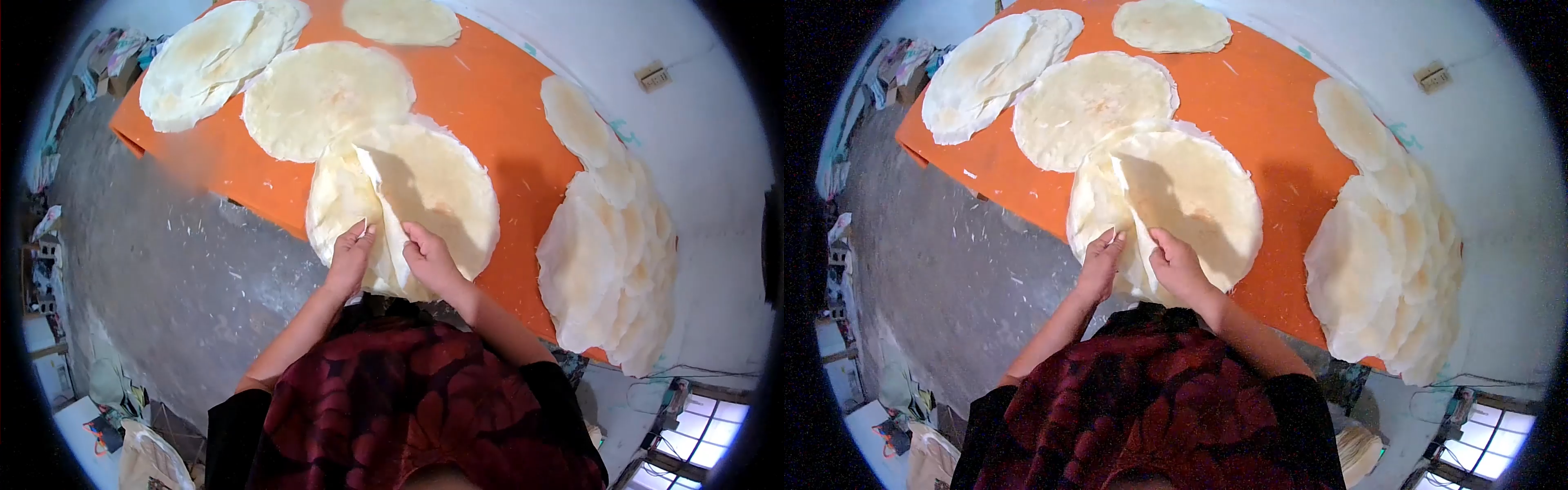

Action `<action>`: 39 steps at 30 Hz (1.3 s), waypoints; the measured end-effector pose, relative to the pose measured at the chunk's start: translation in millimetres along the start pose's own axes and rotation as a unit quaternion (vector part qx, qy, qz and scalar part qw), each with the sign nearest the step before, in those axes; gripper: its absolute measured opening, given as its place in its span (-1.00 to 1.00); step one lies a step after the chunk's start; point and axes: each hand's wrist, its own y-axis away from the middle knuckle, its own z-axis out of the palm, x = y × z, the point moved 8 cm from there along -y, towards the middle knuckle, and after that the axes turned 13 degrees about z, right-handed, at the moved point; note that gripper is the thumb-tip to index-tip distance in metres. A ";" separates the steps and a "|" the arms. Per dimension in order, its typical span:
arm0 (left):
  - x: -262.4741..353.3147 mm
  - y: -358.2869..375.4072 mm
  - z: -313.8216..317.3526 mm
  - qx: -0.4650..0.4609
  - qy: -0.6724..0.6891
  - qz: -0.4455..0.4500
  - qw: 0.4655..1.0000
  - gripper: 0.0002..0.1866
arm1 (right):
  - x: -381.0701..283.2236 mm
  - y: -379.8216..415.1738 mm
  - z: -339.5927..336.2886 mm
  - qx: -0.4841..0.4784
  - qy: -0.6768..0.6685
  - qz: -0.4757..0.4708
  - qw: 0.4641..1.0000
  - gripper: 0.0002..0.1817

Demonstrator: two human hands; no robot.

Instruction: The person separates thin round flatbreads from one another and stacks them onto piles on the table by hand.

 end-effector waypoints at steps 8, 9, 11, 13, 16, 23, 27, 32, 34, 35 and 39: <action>2.1 0.0 8.4 -0.036 -0.035 0.024 0.998 -0.78 | -43.6 11.4 7.6 0.193 0.229 -0.066 0.952 -0.61; 14.9 3.7 9.9 -0.007 -0.026 0.015 1.000 -0.82 | -27.6 0.7 2.5 0.160 0.218 -0.018 0.963 -0.63; -3.2 1.8 -16.3 0.088 0.009 -0.029 0.996 -0.85 | 2.0 -15.7 -19.9 0.110 0.098 0.074 0.986 -0.67; -22.3 3.5 -40.7 0.158 0.054 -0.083 0.983 -0.76 | 29.4 -28.5 -63.8 0.063 -0.081 0.117 0.988 -0.69; -63.0 -5.2 -79.3 0.188 0.105 -0.086 0.973 -0.77 | 29.0 -18.0 -139.1 0.034 -0.195 0.085 0.977 -0.67; -51.0 -2.6 -78.3 0.207 0.071 -0.123 0.968 -0.84 | 44.3 8.1 -384.7 0.338 -0.104 0.150 0.923 -0.63; -57.3 -4.9 -84.2 0.211 0.063 -0.120 0.968 -0.84 | -15.5 48.5 -468.8 0.487 0.107 0.098 0.861 -0.70; -17.8 -3.8 -60.0 0.166 0.077 -0.122 0.975 -0.76 | -138.0 50.0 -374.8 0.431 0.252 -0.106 0.860 -0.67; -15.0 -15.9 -65.7 0.156 0.069 -0.118 0.978 -0.79 | -144.3 47.0 -337.7 0.491 0.327 -0.128 0.797 -0.65; -14.2 -20.1 -68.7 0.152 0.065 -0.115 0.980 -0.80 | -143.5 44.9 -300.3 0.475 0.373 -0.132 0.786 -0.64; -11.0 -28.1 -67.5 0.116 0.019 -0.075 0.990 -0.75 | -65.0 23.8 -143.0 0.304 0.458 -0.229 0.803 -0.61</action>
